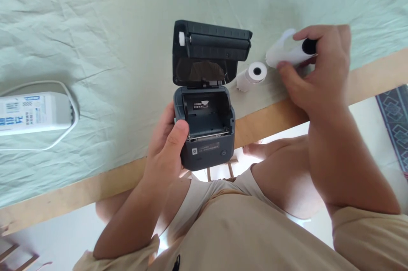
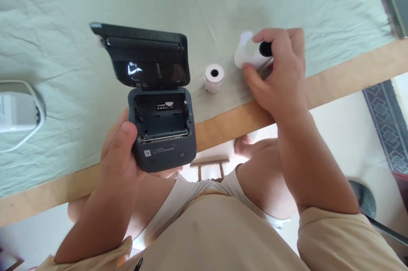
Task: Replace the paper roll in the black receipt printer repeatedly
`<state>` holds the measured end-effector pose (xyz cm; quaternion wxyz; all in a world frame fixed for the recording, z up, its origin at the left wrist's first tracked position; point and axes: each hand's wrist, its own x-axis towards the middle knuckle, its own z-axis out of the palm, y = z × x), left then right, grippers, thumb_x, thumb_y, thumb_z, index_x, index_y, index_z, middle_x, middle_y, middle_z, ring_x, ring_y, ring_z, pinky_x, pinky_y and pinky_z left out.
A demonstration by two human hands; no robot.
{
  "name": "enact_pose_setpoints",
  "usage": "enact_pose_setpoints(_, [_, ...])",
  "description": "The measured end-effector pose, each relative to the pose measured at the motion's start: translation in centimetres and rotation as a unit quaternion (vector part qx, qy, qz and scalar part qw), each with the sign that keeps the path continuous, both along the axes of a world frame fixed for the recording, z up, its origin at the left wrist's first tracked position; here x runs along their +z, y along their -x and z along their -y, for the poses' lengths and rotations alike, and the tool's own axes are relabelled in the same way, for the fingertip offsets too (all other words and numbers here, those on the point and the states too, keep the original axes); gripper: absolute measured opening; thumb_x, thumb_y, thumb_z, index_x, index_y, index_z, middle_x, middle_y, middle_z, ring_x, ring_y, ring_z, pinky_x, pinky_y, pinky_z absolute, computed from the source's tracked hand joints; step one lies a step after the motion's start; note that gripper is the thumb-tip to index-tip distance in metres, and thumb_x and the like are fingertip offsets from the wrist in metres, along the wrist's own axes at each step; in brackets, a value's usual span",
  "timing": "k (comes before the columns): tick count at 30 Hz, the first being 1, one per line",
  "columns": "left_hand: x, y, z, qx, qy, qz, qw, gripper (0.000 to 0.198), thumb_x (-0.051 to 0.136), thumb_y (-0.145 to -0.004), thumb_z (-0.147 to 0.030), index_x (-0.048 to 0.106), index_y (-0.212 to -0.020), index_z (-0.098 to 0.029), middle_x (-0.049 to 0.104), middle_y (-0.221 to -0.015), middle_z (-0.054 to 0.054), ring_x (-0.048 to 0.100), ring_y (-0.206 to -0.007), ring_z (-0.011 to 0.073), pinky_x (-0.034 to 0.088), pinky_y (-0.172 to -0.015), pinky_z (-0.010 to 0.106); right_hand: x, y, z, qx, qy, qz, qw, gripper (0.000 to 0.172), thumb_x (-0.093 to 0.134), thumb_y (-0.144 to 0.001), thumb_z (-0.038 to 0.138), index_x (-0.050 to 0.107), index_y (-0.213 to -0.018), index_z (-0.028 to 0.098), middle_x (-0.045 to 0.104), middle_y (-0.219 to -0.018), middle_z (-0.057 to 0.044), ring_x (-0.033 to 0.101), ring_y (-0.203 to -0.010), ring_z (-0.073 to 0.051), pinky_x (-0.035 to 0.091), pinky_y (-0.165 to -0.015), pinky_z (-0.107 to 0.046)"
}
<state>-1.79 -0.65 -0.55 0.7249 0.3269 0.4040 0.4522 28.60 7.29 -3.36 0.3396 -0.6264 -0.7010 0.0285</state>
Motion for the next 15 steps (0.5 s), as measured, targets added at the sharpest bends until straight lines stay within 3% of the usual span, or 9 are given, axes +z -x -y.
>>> enact_pose_setpoints(5, [0.0, -0.2, 0.0, 0.013, 0.003, -0.028, 1.0, 0.058, 0.06, -0.104, -0.057, 0.055, -0.14, -0.012, 0.082, -0.1, 0.012, 0.077, -0.052, 0.0299, 0.053, -0.027, 0.034, -0.4, -0.6, 0.0, 0.016, 0.008, -0.077, 0.997, 0.072, 0.064, -0.076, 0.002, 0.053, -0.144, 0.024, 0.071, -0.116, -0.008, 0.069, -0.097, -0.02, 0.059, -0.086, -0.039])
enact_pose_setpoints(8, [0.3, -0.5, 0.0, 0.041, 0.011, -0.035, 0.998, 0.056, 0.067, -0.1, -0.058, 0.06, -0.133, -0.013, 0.082, -0.097, 0.01, 0.078, -0.053, 0.0301, 0.053, -0.026, 0.034, -0.5, -1.0, 0.0, 0.008, 0.029, -0.03, 0.999, 0.062, 0.073, -0.076, 0.009, 0.064, -0.135, 0.024, 0.068, -0.123, -0.01, 0.069, -0.111, -0.026, 0.059, -0.095, -0.046])
enact_pose_setpoints(13, [0.4, -0.6, -0.2, 0.036, 0.023, -0.037, 0.998, 0.058, 0.069, -0.098, -0.061, 0.06, -0.133, -0.016, 0.083, -0.096, 0.01, 0.077, -0.051, 0.0279, 0.054, -0.028, 0.032, -0.6, -1.0, 0.3, 0.025, 0.017, -0.077, 0.997, 0.069, 0.06, -0.08, 0.009, 0.055, -0.146, 0.028, 0.069, -0.123, -0.007, 0.072, -0.113, -0.025, 0.06, -0.096, -0.048])
enact_pose_setpoints(15, [0.4, -0.6, -0.2, 0.032, 0.022, -0.034, 0.999, 0.057, 0.069, -0.098, -0.061, 0.061, -0.132, -0.016, 0.082, -0.095, 0.01, 0.076, -0.051, 0.027, 0.052, -0.028, 0.03, -0.6, -1.2, 0.2, 0.036, 0.023, -0.058, 0.997, 0.064, 0.063, -0.079, 0.012, 0.061, -0.141, 0.03, 0.065, -0.126, -0.007, 0.07, -0.115, -0.026, 0.06, -0.098, -0.049])
